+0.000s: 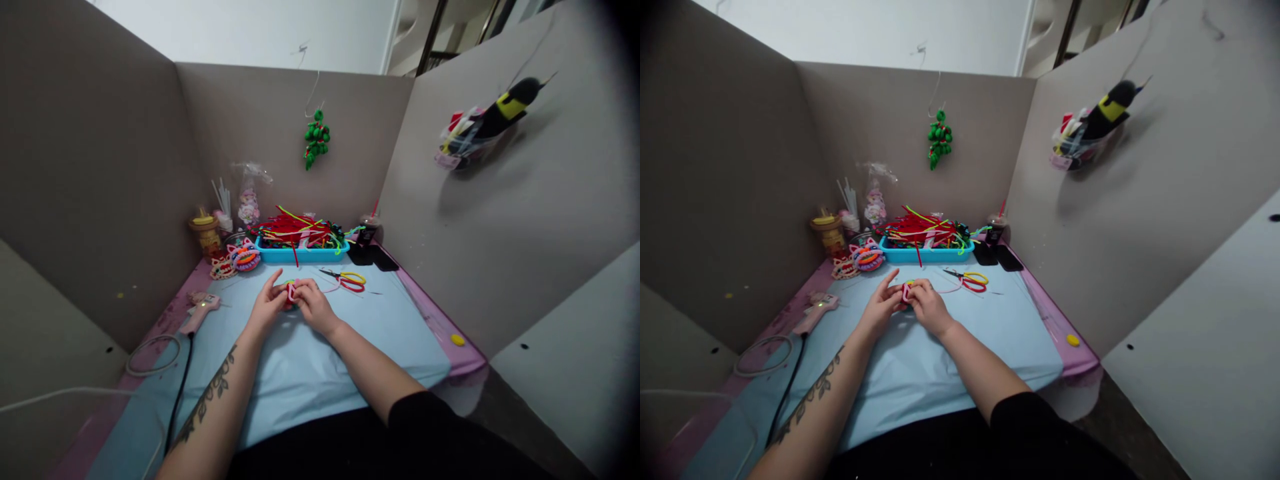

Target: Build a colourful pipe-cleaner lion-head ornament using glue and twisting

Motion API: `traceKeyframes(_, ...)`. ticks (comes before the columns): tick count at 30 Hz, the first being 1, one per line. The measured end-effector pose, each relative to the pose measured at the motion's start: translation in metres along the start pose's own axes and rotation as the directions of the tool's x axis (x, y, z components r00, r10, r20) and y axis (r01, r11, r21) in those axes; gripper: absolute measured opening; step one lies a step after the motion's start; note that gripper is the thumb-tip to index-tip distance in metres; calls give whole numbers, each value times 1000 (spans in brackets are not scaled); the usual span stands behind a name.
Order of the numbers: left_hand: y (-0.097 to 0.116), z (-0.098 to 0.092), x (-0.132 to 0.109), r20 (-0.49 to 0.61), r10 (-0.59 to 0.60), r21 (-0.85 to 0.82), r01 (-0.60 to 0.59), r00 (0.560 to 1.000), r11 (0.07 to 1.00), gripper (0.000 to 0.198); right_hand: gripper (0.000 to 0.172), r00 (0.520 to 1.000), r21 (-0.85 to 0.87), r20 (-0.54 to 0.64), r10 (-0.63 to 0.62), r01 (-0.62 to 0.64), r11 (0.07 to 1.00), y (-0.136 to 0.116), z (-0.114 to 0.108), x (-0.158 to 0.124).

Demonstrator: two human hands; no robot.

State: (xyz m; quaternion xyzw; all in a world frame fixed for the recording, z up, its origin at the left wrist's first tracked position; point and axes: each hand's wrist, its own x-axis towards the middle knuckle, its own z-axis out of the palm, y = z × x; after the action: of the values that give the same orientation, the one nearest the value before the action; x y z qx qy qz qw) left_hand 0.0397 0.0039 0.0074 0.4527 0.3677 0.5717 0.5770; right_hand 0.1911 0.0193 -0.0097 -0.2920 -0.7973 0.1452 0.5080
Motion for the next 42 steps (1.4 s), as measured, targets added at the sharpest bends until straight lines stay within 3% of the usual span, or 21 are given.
traceKeyframes(5,-1,5,-1,-74,-139,-93,132,988,987,86,11,1000,36,-14,-11,11,999,0,3,-1)
traceKeyframes(8,-3,1,2,-87,-20,21,22,996,1000,86,11,999,28,-34,-34,35,999,1,4,-3)
traceKeyframes(10,-3,-9,7,-139,112,218,-80,984,973,77,12,997,14,-57,-51,52,999,1,4,-4)
traceKeyframes(12,-2,-24,10,-248,221,497,-72,943,865,62,13,995,5,-70,-69,70,998,0,3,-5)
traceKeyframes(15,0,-42,11,-368,278,829,178,888,530,41,14,993,12,-59,-103,104,995,0,3,-5)
traceKeyframes(17,1,-45,8,-326,397,925,201,858,323,34,14,992,7,-50,-112,112,994,0,3,-4)
traceKeyframes(19,2,-39,5,-235,508,957,105,829,270,29,14,993,-18,-43,-112,112,994,1,4,-5)
traceKeyframes(21,3,-31,4,-160,474,905,-63,866,421,27,16,992,-66,-12,-124,123,990,3,4,-5)
traceKeyframes(23,4,-23,4,-70,312,719,-169,947,674,33,18,988,-119,45,-147,151,981,6,4,-6)
traceKeyframes(24,5,-20,3,-14,230,606,-174,973,776,36,18,985,-141,78,-156,166,976,7,5,-6)
traceKeyframes(26,6,-17,3,85,125,436,-149,989,887,39,19,979,-164,127,-161,181,970,7,5,-7)
traceKeyframes(29,7,-16,1,122,87,338,-124,989,933,35,17,980,-126,136,-142,159,979,5,5,-6)
traceKeyframes(31,7,-16,0,60,95,308,-109,994,945,32,16,995,-45,75,-72,76,996,4,6,-5)
traceKeyframes(33,5,-15,0,-37,119,269,-105,992,957,32,17,996,78,-12,84,-83,994,3,7,-3)
traceKeyframes(35,3,-14,2,-114,141,229,-112,983,967,33,17,959,260,-21,284,-269,927,2,8,0)
traceKeyframes(37,1,-13,2,-139,138,206,-108,981,973,34,16,902,439,74,425,-412,799,2,9,2)
traceKeyframes(39,-1,-10,2,-127,123,195,-97,984,976,33,19,861,541,174,477,-488,685,2,10,4)
traceKeyframes(42,0,-5,0,-110,94,177,-74,989,981,32,23,834,575,218,507,-529,624,1,9,5)
